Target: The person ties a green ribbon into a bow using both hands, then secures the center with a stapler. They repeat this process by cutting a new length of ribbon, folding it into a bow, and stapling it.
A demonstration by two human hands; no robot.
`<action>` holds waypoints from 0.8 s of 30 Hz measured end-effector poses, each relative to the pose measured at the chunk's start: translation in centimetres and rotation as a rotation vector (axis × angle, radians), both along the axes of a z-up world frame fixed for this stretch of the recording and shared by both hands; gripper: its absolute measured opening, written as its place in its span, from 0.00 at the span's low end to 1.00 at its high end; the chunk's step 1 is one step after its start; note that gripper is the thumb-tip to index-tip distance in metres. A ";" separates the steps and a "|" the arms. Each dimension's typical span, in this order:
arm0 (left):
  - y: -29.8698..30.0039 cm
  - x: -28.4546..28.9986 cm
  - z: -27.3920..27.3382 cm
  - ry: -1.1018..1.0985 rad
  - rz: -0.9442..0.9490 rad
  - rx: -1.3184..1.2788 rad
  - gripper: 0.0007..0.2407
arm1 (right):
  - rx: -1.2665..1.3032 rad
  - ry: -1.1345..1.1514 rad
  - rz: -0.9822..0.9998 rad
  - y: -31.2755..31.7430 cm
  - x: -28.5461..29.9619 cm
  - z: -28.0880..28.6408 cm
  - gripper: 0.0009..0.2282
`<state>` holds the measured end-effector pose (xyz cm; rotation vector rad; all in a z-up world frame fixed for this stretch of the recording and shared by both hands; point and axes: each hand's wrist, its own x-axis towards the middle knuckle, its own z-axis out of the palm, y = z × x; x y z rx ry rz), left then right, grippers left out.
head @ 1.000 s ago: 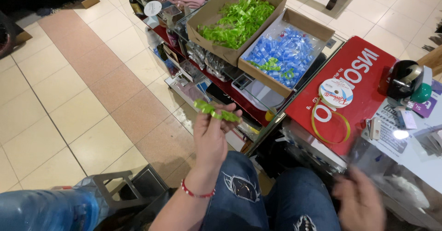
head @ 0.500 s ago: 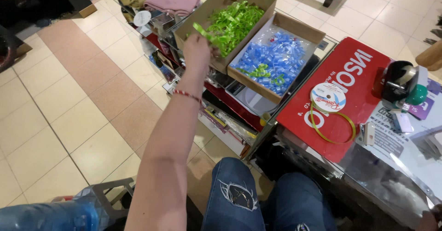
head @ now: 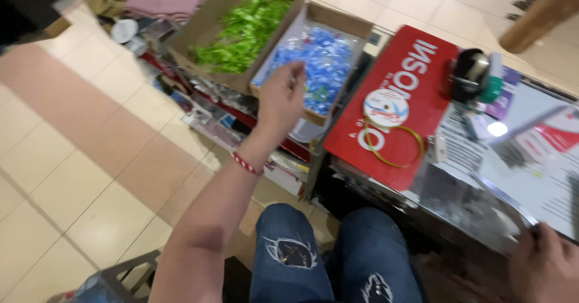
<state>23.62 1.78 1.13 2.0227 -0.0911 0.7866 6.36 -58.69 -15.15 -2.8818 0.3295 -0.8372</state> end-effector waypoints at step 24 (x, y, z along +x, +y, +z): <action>-10.9 -1.2 -11.9 -0.327 -0.414 0.940 0.03 | 0.003 -0.018 0.831 24.0 13.2 12.0 0.19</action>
